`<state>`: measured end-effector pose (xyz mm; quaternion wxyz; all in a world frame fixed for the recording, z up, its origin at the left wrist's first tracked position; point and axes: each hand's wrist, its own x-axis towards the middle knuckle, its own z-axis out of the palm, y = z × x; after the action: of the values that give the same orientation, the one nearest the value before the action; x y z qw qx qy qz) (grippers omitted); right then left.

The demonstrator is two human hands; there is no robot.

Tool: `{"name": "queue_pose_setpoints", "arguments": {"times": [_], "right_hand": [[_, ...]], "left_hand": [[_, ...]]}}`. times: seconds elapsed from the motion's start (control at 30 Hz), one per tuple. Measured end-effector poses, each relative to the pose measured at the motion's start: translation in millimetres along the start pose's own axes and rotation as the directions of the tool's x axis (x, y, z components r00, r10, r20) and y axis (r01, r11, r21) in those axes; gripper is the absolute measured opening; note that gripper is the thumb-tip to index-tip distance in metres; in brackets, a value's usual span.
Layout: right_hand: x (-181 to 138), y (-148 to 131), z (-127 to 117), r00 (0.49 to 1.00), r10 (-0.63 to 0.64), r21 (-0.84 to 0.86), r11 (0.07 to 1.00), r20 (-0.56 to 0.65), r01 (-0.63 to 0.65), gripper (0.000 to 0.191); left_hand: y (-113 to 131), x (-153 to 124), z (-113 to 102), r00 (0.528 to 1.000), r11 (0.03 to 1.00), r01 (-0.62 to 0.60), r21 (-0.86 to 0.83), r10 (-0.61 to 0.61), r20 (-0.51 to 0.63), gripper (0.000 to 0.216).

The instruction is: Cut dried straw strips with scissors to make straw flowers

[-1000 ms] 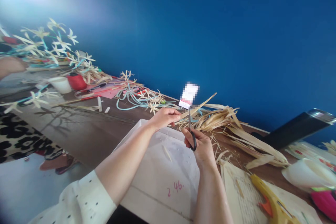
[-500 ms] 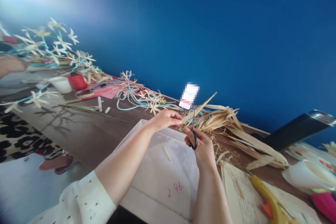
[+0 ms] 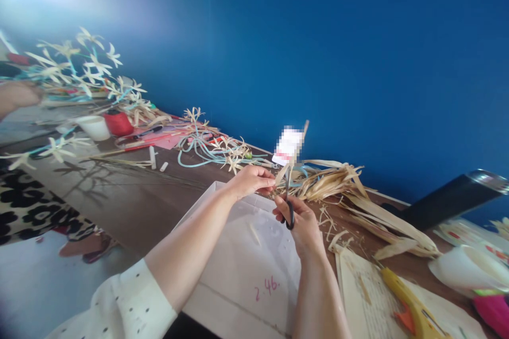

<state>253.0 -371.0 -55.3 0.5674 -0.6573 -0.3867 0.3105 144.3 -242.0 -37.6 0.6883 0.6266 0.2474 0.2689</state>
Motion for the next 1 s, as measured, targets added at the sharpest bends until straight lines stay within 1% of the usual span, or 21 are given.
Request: {"name": "queue_pose_setpoints", "arguments": {"times": [0.17,0.3,0.47,0.57,0.67,1.0], "right_hand": [[-3,-1,7,0.994,-0.003,-0.042,0.999,0.105,0.008,0.037],[-4,-3,9,0.991,0.009,-0.034,0.999,0.137,-0.004,0.036],[-4,-4,11,0.992,0.035,-0.027,0.999,0.123,-0.032,0.04],[-3,-4,11,0.994,0.028,-0.015,1.0,0.107,-0.026,0.039],[-3,-3,12,0.996,0.033,-0.006,0.999,0.089,-0.032,0.037],[-2,0,11,0.995,0.038,0.032,0.999,0.094,-0.042,0.033]], "left_hand": [[-1,4,1,0.998,0.998,-0.023,-0.063,0.019,-0.056,0.017],[2,4,3,0.994,0.997,-0.045,-0.067,0.038,-0.106,0.014],[5,2,5,0.987,0.997,-0.064,-0.036,0.058,-0.15,0.012],[5,2,6,0.985,0.998,-0.057,-0.037,0.05,-0.166,0.012],[5,2,6,0.985,0.998,-0.042,-0.046,0.033,-0.17,0.012],[4,2,9,0.986,0.994,-0.015,-0.104,-0.003,-0.165,0.012]]}}
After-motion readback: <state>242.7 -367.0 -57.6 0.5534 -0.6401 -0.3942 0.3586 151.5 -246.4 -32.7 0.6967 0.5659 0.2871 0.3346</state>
